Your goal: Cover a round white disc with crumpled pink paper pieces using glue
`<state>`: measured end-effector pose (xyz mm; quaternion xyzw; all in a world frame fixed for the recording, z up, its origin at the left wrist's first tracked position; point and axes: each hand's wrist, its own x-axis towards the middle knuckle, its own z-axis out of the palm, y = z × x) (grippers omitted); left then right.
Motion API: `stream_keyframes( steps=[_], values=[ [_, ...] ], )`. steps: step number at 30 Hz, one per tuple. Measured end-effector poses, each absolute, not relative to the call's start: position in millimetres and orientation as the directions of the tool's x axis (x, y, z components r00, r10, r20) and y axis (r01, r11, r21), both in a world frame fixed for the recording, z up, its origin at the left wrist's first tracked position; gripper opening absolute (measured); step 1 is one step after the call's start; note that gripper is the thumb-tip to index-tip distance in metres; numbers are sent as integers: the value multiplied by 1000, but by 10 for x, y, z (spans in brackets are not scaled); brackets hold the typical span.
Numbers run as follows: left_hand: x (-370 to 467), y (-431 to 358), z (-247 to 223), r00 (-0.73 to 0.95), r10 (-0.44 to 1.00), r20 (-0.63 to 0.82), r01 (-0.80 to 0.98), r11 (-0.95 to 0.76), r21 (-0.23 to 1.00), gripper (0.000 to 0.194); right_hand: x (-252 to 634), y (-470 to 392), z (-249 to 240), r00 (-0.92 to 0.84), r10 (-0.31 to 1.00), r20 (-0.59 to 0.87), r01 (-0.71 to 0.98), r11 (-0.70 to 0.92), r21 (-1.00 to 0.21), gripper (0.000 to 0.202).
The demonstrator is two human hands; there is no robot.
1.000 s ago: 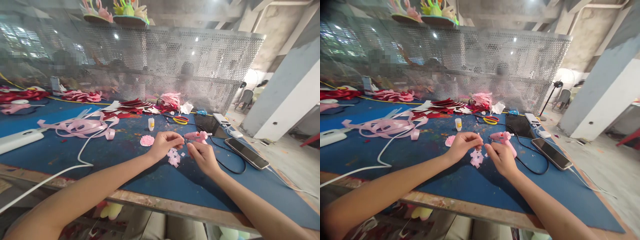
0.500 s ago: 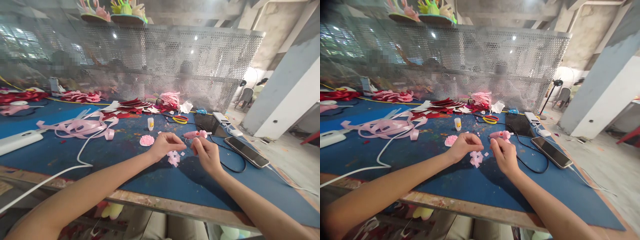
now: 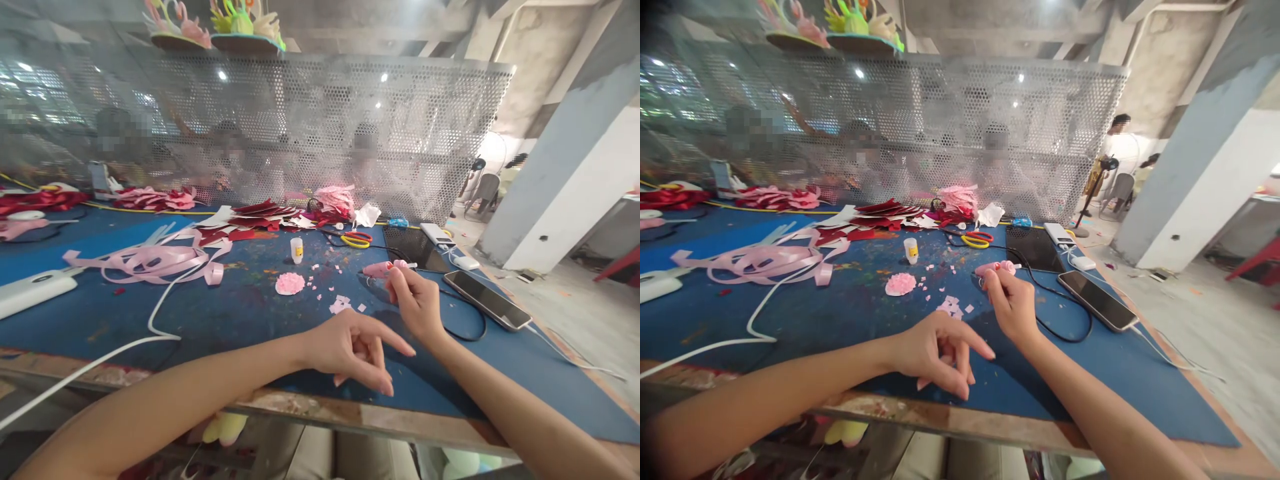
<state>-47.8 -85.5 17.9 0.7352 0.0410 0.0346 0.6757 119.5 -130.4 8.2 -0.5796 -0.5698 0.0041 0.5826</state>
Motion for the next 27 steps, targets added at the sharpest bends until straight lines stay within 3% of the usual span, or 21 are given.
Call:
stream_keyframes(
  steps=[4, 9, 12, 16, 23, 27],
  values=[
    [-456, -849, 170, 981, 157, 112, -111, -17, 994, 68, 1201, -1300, 60, 350, 675, 650, 657, 317, -684, 43],
    [-440, -823, 207, 955, 107, 275, -269, -68, 961, 57, 1185, -1308, 92, 351, 688, 635, 637, 322, -701, 42],
    [-420, -733, 216, 922, 175, 347, -345, -40, 938, 51, 1179, -1311, 107, 339, 708, 619, 606, 339, -719, 42],
    [-375, -619, 197, 888, 340, 310, -348, 54, 936, 29, 1197, -1307, 77, 294, 736, 611, 603, 353, -716, 44],
    [-356, -520, 208, 886, 374, 274, -421, 402, 813, 51, 1191, -1285, 60, 63, 834, 548, 574, 419, -703, 30],
    [-380, -491, 232, 936, 278, 217, -342, 565, 751, 61, 1156, -1279, 52, 108, 887, 448, 576, 312, -756, 32]
  ],
)
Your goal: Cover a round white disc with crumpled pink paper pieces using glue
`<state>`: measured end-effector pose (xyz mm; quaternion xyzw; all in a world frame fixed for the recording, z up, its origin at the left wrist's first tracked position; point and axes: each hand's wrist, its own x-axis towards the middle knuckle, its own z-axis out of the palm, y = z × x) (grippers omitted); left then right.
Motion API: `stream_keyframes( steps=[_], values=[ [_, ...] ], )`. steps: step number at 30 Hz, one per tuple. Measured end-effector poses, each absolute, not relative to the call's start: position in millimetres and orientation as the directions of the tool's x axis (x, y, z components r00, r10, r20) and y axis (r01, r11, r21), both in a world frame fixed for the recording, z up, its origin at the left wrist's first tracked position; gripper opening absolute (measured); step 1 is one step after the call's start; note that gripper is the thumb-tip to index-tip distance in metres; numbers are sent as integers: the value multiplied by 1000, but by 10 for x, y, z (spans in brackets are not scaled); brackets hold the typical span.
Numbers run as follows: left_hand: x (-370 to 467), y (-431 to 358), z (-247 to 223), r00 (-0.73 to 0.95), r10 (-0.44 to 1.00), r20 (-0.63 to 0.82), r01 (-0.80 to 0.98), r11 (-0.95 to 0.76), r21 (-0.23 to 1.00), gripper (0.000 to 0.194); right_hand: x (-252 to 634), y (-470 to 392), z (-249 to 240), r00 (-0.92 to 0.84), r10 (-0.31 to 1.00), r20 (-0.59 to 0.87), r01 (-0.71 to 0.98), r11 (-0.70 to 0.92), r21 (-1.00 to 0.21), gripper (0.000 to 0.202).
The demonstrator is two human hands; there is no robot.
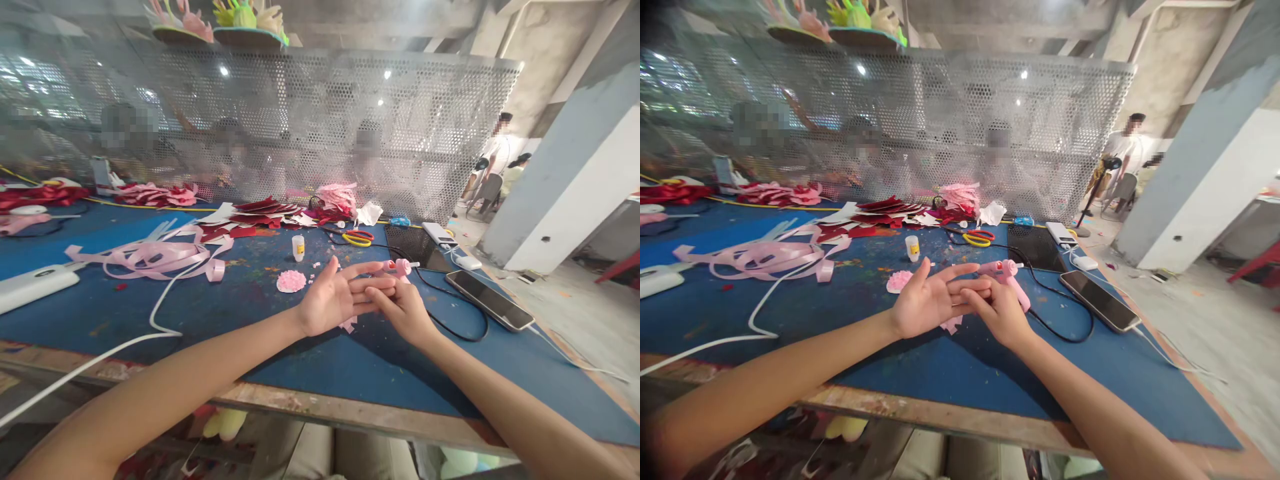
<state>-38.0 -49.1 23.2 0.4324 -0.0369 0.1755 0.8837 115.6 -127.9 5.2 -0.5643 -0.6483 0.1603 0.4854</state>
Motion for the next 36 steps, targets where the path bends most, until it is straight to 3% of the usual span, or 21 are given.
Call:
stream_keyframes(
  steps=[6, 10, 15, 19, 25, 36],
  values=[
    [-381, -503, 247, 970, 153, 190, -240, 744, 624, 75, 1149, -1293, 6, 197, 869, 455, 497, 311, -810, 56],
    [-384, -489, 232, 976, 113, 184, -207, 729, 652, 76, 1153, -1280, 1, 201, 925, 322, 317, 249, -915, 66],
    [-388, -447, 202, 986, 71, 149, -156, 695, 702, 74, 1180, -1277, 4, 173, 917, 361, 319, 294, -901, 51],
    [-383, -413, 193, 985, 52, 167, -157, 686, 710, 78, 1160, -1288, 12, 191, 892, 409, 338, 331, -881, 52],
    [-370, -395, 168, 985, 64, 161, -162, 667, 727, 78, 1147, -1273, 1, 240, 932, 271, 194, 227, -954, 62],
    [-418, -351, 208, 985, 54, 166, -159, 670, 725, 85, 1187, -1302, 133, 71, 978, 198, 49, 195, -980, 73]
  ],
)
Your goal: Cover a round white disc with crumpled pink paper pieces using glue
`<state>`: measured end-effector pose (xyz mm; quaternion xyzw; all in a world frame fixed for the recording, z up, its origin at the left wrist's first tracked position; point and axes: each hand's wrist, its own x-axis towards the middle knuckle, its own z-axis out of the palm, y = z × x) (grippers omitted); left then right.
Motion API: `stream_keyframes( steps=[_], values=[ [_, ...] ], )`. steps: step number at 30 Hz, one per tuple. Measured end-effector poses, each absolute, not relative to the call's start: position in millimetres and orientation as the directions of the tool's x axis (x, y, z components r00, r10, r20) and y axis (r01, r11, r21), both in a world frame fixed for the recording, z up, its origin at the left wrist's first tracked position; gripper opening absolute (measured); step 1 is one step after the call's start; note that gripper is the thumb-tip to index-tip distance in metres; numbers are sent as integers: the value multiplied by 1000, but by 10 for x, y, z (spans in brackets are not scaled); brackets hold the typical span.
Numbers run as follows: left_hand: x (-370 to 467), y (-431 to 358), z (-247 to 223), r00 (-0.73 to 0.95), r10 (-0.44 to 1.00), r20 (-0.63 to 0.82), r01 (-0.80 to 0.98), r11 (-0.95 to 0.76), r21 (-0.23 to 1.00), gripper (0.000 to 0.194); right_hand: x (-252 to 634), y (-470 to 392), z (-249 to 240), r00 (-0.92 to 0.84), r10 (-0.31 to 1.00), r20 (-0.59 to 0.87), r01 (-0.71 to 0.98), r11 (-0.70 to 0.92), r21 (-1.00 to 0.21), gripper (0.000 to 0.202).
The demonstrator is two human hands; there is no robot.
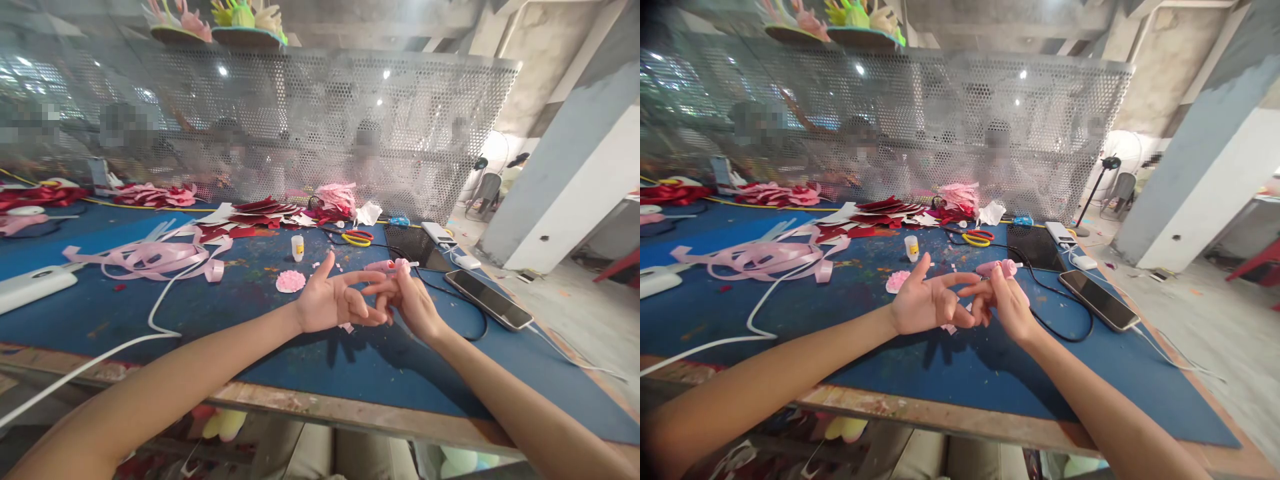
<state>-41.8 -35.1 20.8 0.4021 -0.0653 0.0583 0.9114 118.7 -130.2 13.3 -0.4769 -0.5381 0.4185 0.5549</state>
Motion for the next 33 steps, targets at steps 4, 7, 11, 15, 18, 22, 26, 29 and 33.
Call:
stream_keyframes(
  steps=[4, 7, 11, 15, 18, 22, 26, 29, 33],
  values=[
    [-411, -347, 200, 987, 73, 141, -156, 632, 759, 92, 1201, -1285, 113, 180, 946, 270, 238, 224, -945, 72],
    [-409, -369, 190, 991, 55, 125, -133, 584, 800, 95, 1221, -1279, 83, 207, 920, 333, 389, 235, -891, 63],
    [-418, -409, 179, 997, 6, 79, -70, 536, 841, 96, 1235, -1289, 92, 222, 901, 374, 444, 248, -861, 61],
    [-428, -437, 179, 998, -16, 58, -40, 541, 840, 98, 1236, -1280, 72, 127, 944, 303, 288, 257, -922, 61],
    [-430, -432, 175, 998, 10, 64, -59, 559, 827, 97, 1207, -1265, 20, -10, 975, 222, 67, 223, -973, 61],
    [-430, -397, 165, 996, 48, 81, -93, 573, 815, 100, 1143, -1263, 5, -173, 969, 178, -176, 147, -973, 56],
    [-431, -375, 172, 994, 62, 93, -112, 612, 783, 99, 1123, -1258, 41, -182, 960, 213, -306, 150, -940, 50],
    [-436, -375, 203, 991, 81, 106, -134, 632, 764, 101, 1116, -1247, 62, -164, 959, 232, -355, 162, -921, 45],
    [-444, -393, 244, 987, 129, 91, -153, 644, 749, 100, 1090, -1236, 88, -85, 974, 212, -389, 164, -907, 41]
  ],
)
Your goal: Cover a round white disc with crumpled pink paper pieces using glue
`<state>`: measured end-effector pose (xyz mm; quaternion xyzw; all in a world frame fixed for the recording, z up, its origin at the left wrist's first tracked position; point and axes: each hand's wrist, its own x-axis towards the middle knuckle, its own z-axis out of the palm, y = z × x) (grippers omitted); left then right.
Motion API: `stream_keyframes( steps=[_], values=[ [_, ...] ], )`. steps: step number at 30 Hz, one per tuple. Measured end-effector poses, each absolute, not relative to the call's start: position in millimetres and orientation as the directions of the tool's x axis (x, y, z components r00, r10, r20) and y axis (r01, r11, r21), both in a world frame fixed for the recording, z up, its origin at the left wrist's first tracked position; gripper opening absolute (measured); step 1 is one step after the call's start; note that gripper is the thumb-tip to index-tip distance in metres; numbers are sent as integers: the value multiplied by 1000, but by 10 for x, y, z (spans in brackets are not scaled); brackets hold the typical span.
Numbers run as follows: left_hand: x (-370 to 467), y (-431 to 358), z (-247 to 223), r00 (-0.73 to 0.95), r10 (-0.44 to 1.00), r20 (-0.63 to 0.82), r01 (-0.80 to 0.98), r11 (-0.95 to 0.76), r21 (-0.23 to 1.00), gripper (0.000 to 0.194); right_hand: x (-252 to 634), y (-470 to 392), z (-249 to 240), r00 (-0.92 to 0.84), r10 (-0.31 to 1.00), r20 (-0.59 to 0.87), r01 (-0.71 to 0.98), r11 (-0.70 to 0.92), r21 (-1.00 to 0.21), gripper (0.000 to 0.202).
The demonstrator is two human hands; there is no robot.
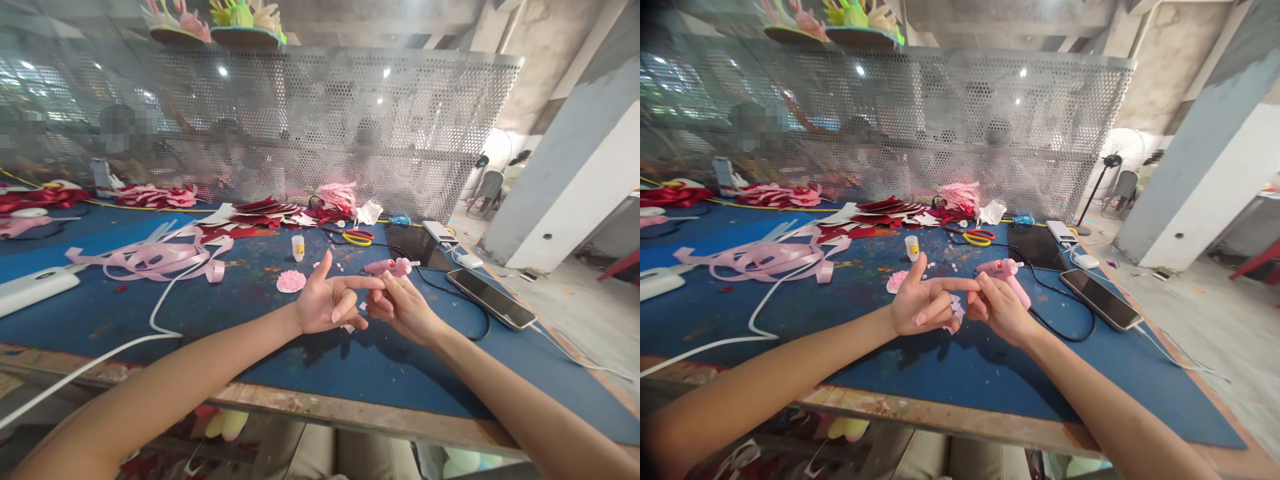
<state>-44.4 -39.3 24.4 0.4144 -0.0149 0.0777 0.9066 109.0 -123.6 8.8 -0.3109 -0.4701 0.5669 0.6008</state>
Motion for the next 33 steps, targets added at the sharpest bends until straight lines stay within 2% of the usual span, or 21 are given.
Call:
stream_keyframes(
  steps=[8, 11, 14, 16, 18, 20, 22, 23, 25, 26, 27, 30, 33],
  values=[
    [-416, -438, 196, 982, 157, 103, -178, 616, 767, 95, 1100, -1194, 86, 2, 975, 222, -368, 208, -906, 41],
    [-387, -441, 164, 973, 217, 85, -196, 565, 802, 91, 1101, -1184, 43, 62, 962, 265, -241, 272, -932, 42],
    [-363, -399, 169, 910, 406, 82, -277, 451, 848, 69, 1089, -1225, 24, 89, 933, 347, -4, 349, -937, 43],
    [-358, -334, 205, 806, 580, 120, -354, 310, 882, 46, 1092, -1279, 41, 143, 888, 438, 168, 414, -894, 38],
    [-364, -245, 253, 692, 692, 205, -348, 72, 935, 29, 1120, -1330, 81, 233, 790, 567, 309, 493, -813, 29],
    [-376, -144, 280, 660, 694, 286, -177, -226, 958, 23, 1182, -1355, 133, 286, 653, 702, 426, 569, -703, 21],
    [-387, -49, 265, 640, 679, 361, 13, -479, 878, 23, 1272, -1350, 186, 290, 464, 837, 564, 624, -541, 17],
    [-392, -8, 240, 647, 656, 387, 96, -574, 813, 23, 1322, -1340, 210, 268, 348, 898, 659, 614, -435, 17],
    [-401, 56, 173, 715, 578, 393, 229, -725, 649, 22, 1418, -1321, 251, 176, 112, 978, 852, 479, -209, 21],
    [-406, 77, 138, 743, 553, 377, 255, -754, 605, 19, 1458, -1317, 267, 120, 32, 992, 917, 379, -123, 26],
    [-410, 91, 107, 764, 538, 356, 275, -771, 575, 17, 1492, -1316, 280, 74, 5, 997, 955, 287, -73, 30],
    [-422, 107, 61, 804, 519, 290, 303, -777, 551, 14, 1558, -1328, 305, 69, 59, 996, 985, 157, -78, 34],
    [-426, 115, 69, 830, 505, 238, 321, -780, 538, 17, 1634, -1311, 309, 188, 124, 974, 971, 125, -204, 33]
  ],
)
